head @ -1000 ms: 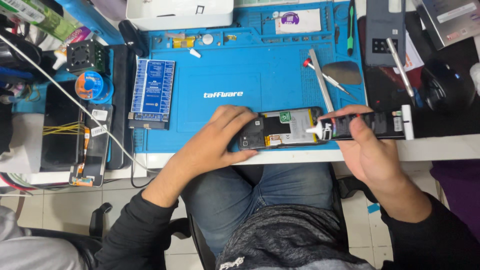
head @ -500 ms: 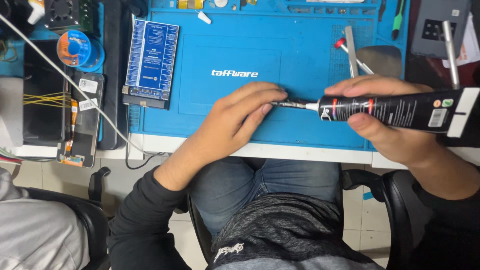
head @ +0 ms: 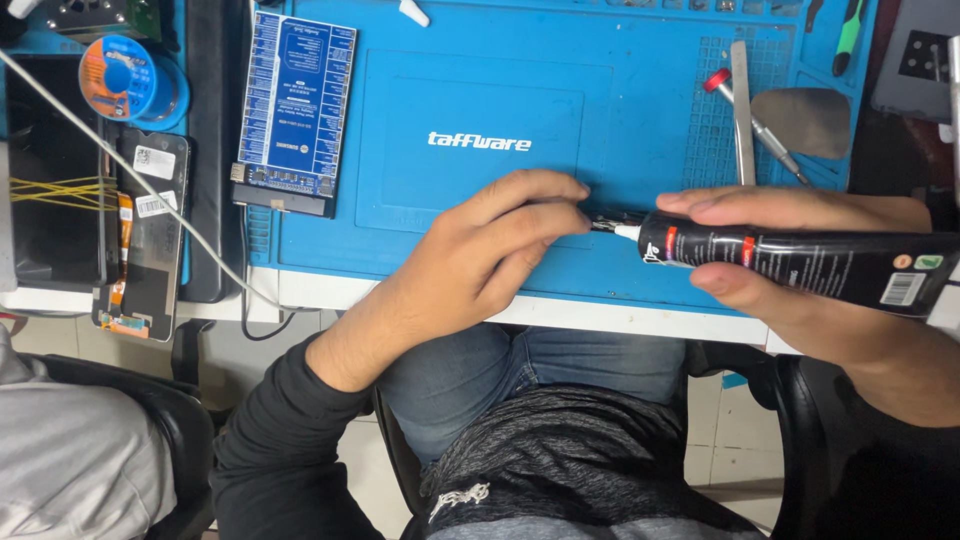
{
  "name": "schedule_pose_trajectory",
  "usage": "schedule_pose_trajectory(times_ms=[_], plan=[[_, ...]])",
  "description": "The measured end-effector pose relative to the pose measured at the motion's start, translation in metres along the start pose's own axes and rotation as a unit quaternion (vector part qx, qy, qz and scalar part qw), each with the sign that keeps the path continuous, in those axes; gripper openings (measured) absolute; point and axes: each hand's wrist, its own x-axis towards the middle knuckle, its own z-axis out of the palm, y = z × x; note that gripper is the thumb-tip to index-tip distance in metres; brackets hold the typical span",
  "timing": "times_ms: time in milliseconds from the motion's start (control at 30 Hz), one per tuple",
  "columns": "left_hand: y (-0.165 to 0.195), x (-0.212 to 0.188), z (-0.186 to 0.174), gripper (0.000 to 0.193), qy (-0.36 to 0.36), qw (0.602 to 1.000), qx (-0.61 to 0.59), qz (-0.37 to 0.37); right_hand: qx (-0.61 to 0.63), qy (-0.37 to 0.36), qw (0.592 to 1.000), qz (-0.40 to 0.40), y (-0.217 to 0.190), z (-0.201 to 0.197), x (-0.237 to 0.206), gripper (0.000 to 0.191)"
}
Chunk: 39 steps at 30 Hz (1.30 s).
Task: The person applies adhesive from a tube onto the back cover of a smartphone, presses the cover onto the phone body, and presses the edges to seal it. They then hold the phone with its back panel removed and use a cordless electric screwdriver on the exposed interior.
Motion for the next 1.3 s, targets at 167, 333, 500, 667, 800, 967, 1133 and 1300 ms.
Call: schedule_pose_trajectory(times_ms=[167, 333, 500, 667, 800, 967, 1133, 1300], plan=[[-0.001, -0.001, 0.001, 0.029, -0.003, 1.000, 0.004, 0.002, -0.016, -0.008, 1.000, -0.015, -0.005, 0.001, 0.004, 0.031], [-0.001, -0.001, 0.001, 0.031, -0.001, 1.000, 0.014, 0.006, -0.046, -0.019, 0.999, -0.020, -0.010, 0.000, 0.008, 0.031], [-0.001, 0.000, 0.001, 0.033, -0.004, 1.000, 0.024, -0.001, -0.101, -0.015, 0.993, -0.062, -0.014, 0.000, 0.009, 0.030], [-0.001, 0.001, 0.001, 0.033, 0.000, 0.999, 0.040, 0.006, -0.113, -0.014, 0.989, -0.093, -0.015, -0.002, 0.012, 0.029], [0.000, 0.001, 0.001, 0.033, 0.001, 0.999, 0.042, 0.007, -0.101, -0.012, 0.992, -0.080, -0.017, 0.000, 0.014, 0.029], [0.000, 0.002, 0.001, 0.032, -0.002, 0.999, 0.040, 0.001, -0.106, -0.017, 0.993, -0.052, -0.017, -0.002, 0.012, 0.029], [-0.001, 0.001, 0.000, 0.032, -0.004, 0.999, 0.039, 0.001, -0.127, -0.020, 0.990, -0.055, -0.001, -0.007, -0.008, 0.029], [-0.005, 0.002, 0.002, 0.027, 0.004, 1.000, 0.014, -0.026, 0.212, 0.048, 0.972, 0.085, 0.043, -0.026, -0.027, 0.034]])
